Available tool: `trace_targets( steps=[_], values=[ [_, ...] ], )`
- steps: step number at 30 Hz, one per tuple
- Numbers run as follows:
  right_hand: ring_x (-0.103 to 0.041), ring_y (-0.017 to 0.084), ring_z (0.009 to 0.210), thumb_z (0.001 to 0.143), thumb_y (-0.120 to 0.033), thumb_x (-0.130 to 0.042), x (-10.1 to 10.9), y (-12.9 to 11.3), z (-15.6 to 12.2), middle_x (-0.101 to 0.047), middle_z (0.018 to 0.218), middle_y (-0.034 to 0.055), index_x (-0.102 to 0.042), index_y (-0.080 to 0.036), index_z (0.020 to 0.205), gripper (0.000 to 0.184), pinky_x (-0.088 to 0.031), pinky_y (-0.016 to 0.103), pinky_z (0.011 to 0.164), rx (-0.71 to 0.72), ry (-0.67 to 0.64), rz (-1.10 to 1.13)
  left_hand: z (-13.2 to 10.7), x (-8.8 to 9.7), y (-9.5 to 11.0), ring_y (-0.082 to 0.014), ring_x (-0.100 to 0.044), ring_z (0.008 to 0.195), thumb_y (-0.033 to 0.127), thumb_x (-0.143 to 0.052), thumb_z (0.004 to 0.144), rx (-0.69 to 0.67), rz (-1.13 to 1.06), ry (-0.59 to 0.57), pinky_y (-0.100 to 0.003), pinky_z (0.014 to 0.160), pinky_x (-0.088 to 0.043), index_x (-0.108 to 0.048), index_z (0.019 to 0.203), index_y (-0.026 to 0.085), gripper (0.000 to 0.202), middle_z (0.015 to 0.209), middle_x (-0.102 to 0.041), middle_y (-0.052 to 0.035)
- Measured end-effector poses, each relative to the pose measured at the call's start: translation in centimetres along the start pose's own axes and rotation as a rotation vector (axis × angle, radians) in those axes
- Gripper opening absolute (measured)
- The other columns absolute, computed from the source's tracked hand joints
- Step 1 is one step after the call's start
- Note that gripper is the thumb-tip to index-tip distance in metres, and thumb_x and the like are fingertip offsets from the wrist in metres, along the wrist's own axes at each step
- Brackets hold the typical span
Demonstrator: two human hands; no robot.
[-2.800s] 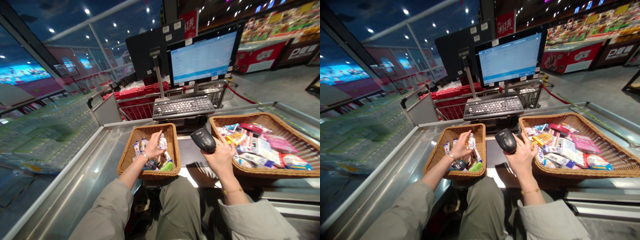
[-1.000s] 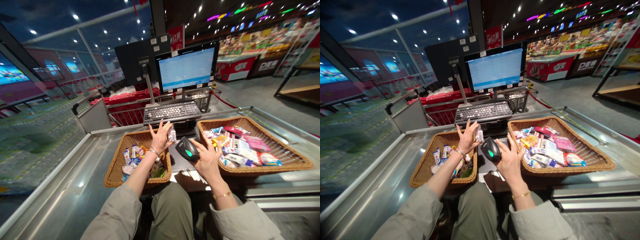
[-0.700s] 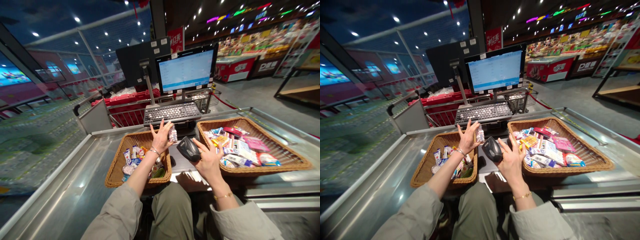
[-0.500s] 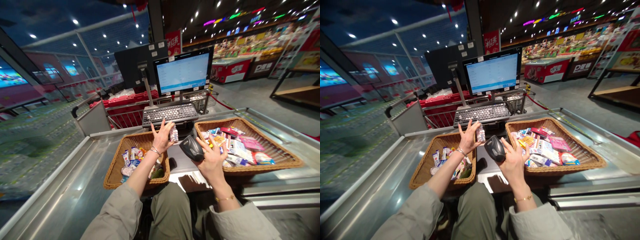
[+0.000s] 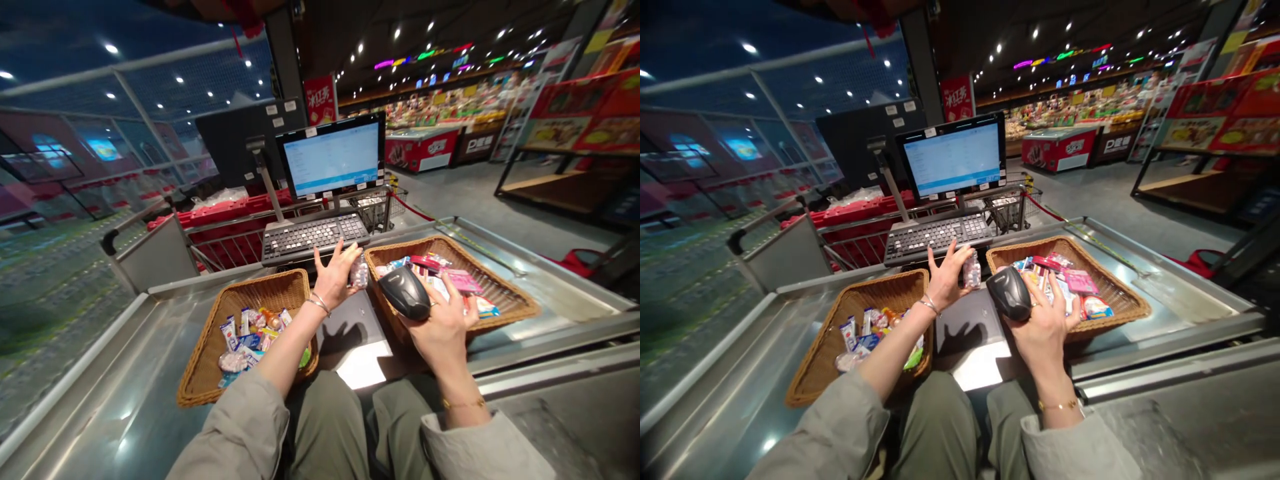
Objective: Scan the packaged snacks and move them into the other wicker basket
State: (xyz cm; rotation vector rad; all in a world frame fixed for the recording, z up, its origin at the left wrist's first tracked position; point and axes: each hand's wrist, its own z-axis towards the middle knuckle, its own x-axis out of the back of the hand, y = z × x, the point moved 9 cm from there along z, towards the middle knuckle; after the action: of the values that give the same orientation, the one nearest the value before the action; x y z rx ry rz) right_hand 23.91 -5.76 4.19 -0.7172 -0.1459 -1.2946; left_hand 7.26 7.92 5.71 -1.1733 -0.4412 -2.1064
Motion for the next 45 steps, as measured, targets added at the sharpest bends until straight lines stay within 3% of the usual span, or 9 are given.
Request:
trace_targets(
  steps=[8,14,20,22,26,28,31,37,45],
  values=[
    [-0.047,0.038,0.14,0.087,-0.045,-0.061,1.4,4.3,-0.1,-0.072,0.123,0.0153,-0.065,-0.02,0.127,0.048,-0.016,0.07,0.115,-0.14,0.032,-0.053,2.0,-2.3,2.9,-0.032,-0.02,0.158,0.036,-0.069,0.088,-0.097,-0.064,-0.039,-0.073,0.119,0.013,-0.032,0.158,0.027,0.079,0.162,-0.041,-0.014],
    [-0.049,0.038,0.138,0.084,-0.047,-0.063,2.2,6.2,-0.2,-0.073,0.12,0.0164,-0.07,-0.019,0.115,0.042,-0.018,0.07,0.116,-0.184,0.094,-0.056,3.4,-3.4,4.8,-0.032,-0.023,0.157,0.04,-0.067,0.092,-0.164,-0.07,-0.062,-0.074,0.119,0.01,-0.031,0.159,0.025,0.078,0.163,-0.04,-0.0144],
    [-0.049,0.038,0.138,0.083,-0.043,-0.063,2.3,7.6,-0.3,-0.073,0.119,0.0157,-0.07,-0.017,0.117,0.043,-0.016,0.068,0.117,-0.233,0.074,-0.06,4.6,-4.6,5.7,-0.0319,-0.02,0.158,0.036,-0.064,0.093,-0.22,-0.028,-0.086,-0.076,0.12,0.006,-0.028,0.161,0.024,0.077,0.165,-0.037,-0.0122],
    [-0.049,0.037,0.138,0.083,-0.043,-0.063,2.5,7.8,-0.2,-0.073,0.121,0.0152,-0.069,-0.018,0.119,0.044,-0.015,0.068,0.117,-0.242,0.071,-0.058,5.2,-5.4,6.0,-0.0292,-0.024,0.157,0.031,-0.057,0.097,-0.247,-0.009,-0.084,-0.072,0.124,0.0,-0.029,0.161,0.023,0.07,0.163,-0.04,-0.0106],
    [-0.049,0.037,0.139,0.084,-0.042,-0.064,2.9,8.1,-0.2,-0.073,0.122,0.0137,-0.069,-0.02,0.122,0.045,-0.017,0.067,0.117,-0.243,0.089,-0.053,6.3,-7.7,6.4,-0.0185,-0.038,0.151,0.014,-0.039,0.101,-0.268,0.008,-0.096,-0.05,0.13,-0.021,-0.032,0.159,0.018,0.059,0.159,-0.047,-0.009],
    [-0.049,0.037,0.139,0.083,-0.042,-0.065,2.9,8.4,-0.3,-0.073,0.122,0.0133,-0.069,-0.02,0.122,0.045,-0.017,0.067,0.118,-0.242,0.094,-0.05,6.5,-8.3,6.1,-0.0181,-0.04,0.15,0.01,-0.036,0.1,-0.231,0.019,-0.087,-0.047,0.129,-0.025,-0.034,0.159,0.018,0.059,0.159,-0.047,-0.0088],
    [-0.048,0.036,0.14,0.082,-0.042,-0.066,2.9,8.8,-0.6,-0.073,0.121,0.0135,-0.069,-0.02,0.12,0.044,-0.016,0.067,0.118,-0.256,0.096,-0.05,6.1,-8.1,5.6,-0.0212,-0.038,0.151,0.013,-0.038,0.101,-0.19,0.022,-0.073,-0.053,0.13,-0.021,-0.035,0.158,0.019,0.058,0.159,-0.048,-0.0083],
    [-0.05,0.038,0.136,0.08,-0.042,-0.066,2.2,8.6,-0.7,-0.074,0.115,0.0154,-0.071,-0.018,0.113,0.04,-0.016,0.068,0.117,-0.272,0.088,-0.047,4.0,-5.9,4.9,-0.0271,-0.032,0.154,0.026,-0.048,0.102,-0.123,-0.027,-0.08,-0.063,0.128,-0.015,-0.037,0.157,0.022,0.056,0.158,-0.049,-0.0099],
    [-0.049,0.036,0.137,0.081,-0.048,-0.063,0.5,6.1,-0.7,-0.073,0.117,0.0156,-0.071,-0.019,0.104,0.038,-0.016,0.066,0.117,-0.258,0.002,0.01,-1.8,-4.0,3.8,-0.0299,-0.025,0.157,0.032,-0.056,0.099,-0.026,-0.016,-0.2,-0.067,0.126,-0.012,-0.037,0.156,0.019,0.061,0.16,-0.045,-0.0135]
  ],
)
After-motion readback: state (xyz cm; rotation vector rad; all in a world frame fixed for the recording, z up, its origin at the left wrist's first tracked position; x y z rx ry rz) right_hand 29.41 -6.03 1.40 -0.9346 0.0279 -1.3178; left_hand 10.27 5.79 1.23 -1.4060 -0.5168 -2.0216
